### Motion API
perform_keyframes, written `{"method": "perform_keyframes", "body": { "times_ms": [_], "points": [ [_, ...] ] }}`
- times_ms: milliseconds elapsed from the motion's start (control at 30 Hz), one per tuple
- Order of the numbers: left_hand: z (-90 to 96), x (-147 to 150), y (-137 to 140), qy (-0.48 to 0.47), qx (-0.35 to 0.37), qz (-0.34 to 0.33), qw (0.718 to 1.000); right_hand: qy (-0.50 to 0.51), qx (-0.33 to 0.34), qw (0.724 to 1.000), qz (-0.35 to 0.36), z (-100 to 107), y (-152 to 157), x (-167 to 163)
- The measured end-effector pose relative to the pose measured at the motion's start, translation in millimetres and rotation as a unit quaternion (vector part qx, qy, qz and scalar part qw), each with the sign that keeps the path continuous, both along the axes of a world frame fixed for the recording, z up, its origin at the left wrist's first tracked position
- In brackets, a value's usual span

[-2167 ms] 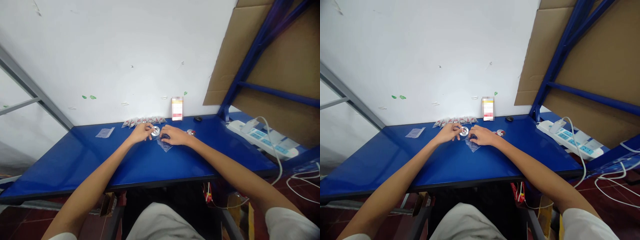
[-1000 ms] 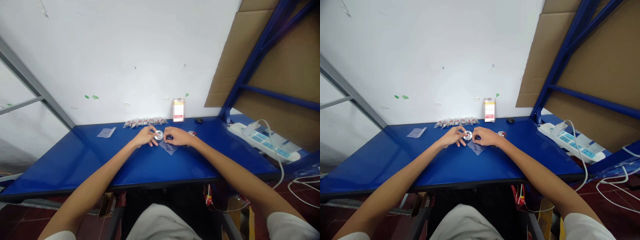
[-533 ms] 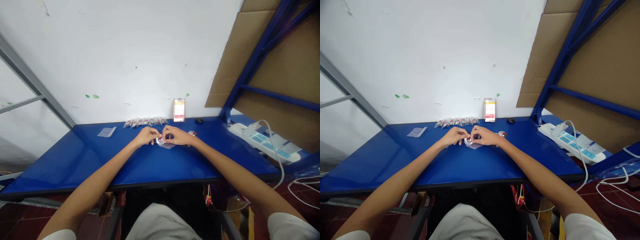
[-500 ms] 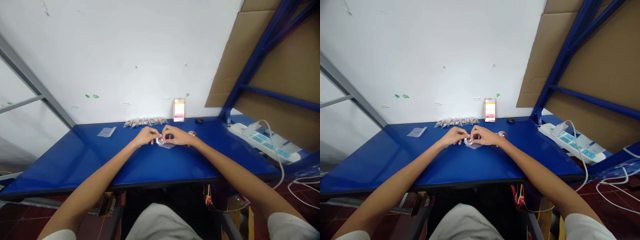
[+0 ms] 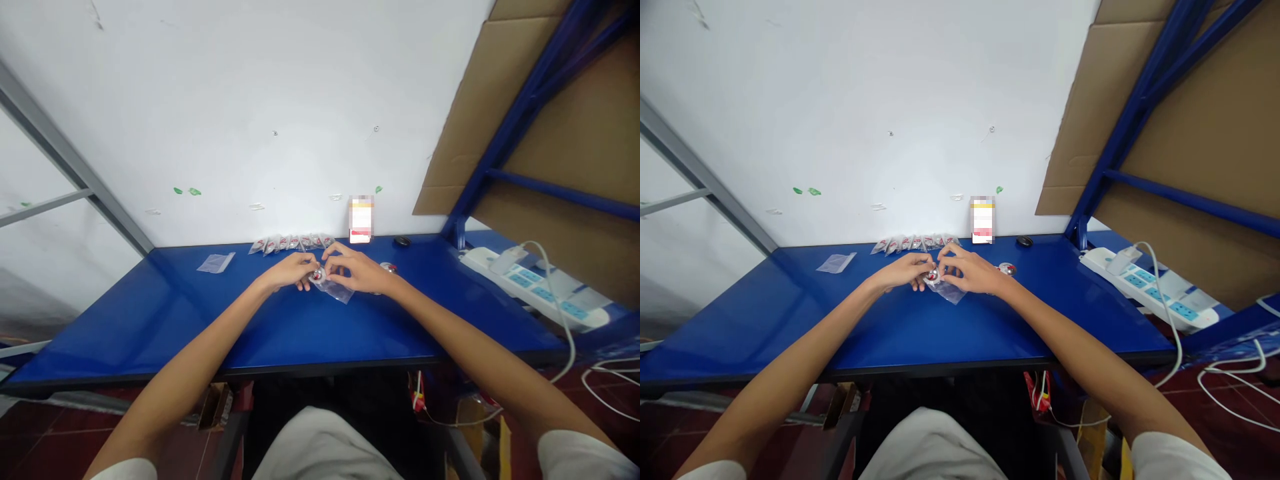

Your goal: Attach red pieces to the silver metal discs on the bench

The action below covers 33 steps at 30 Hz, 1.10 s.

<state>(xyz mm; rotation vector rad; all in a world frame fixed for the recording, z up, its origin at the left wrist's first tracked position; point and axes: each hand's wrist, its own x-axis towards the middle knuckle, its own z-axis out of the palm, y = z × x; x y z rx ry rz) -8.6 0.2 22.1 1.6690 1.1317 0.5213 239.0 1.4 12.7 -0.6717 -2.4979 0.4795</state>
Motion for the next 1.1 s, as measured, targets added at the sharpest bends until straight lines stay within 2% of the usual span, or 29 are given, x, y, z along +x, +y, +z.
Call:
{"method": "perform_keyframes", "body": {
  "times_ms": [100, 233, 367, 467, 633, 733, 900, 1100],
  "points": [
    [-1.3, -1.2, 2.9, -0.032, 0.013, -0.008, 0.999, -0.001, 0.006, 1.000, 0.006, 2.6, -3.0, -1.1],
    [-6.1, -5.1, 10.5, -0.049, 0.075, 0.015, 0.996, -0.003, 0.004, 1.000, 0.006, 2.6, -2.5, -0.8],
    [-1.8, -5.9, 9.7, -0.007, 0.144, 0.038, 0.989, -0.013, 0.011, 1.000, -0.003, -0.6, -0.2, -0.2],
    [5.6, -4.7, 4.4, 0.036, 0.221, 0.054, 0.973, -0.015, 0.015, 1.000, -0.013, -1.3, 0.2, -0.2],
    [9.7, -5.7, 2.0, 0.112, 0.311, 0.024, 0.944, -0.013, 0.040, 0.999, -0.026, 0.8, -0.8, -0.1],
    [8.8, -6.2, 2.9, 0.130, 0.326, 0.026, 0.936, -0.020, 0.039, 0.999, -0.026, 1.1, -1.5, 0.1],
    [11.3, -7.4, 3.9, 0.109, 0.338, 0.031, 0.934, -0.021, 0.026, 0.999, -0.027, 0.4, 0.5, 1.1],
    [-1.4, -14.0, 13.5, 0.173, 0.276, -0.037, 0.945, 0.000, -0.018, 1.000, -0.014, -15.5, 13.5, -1.8]
  ]
}}
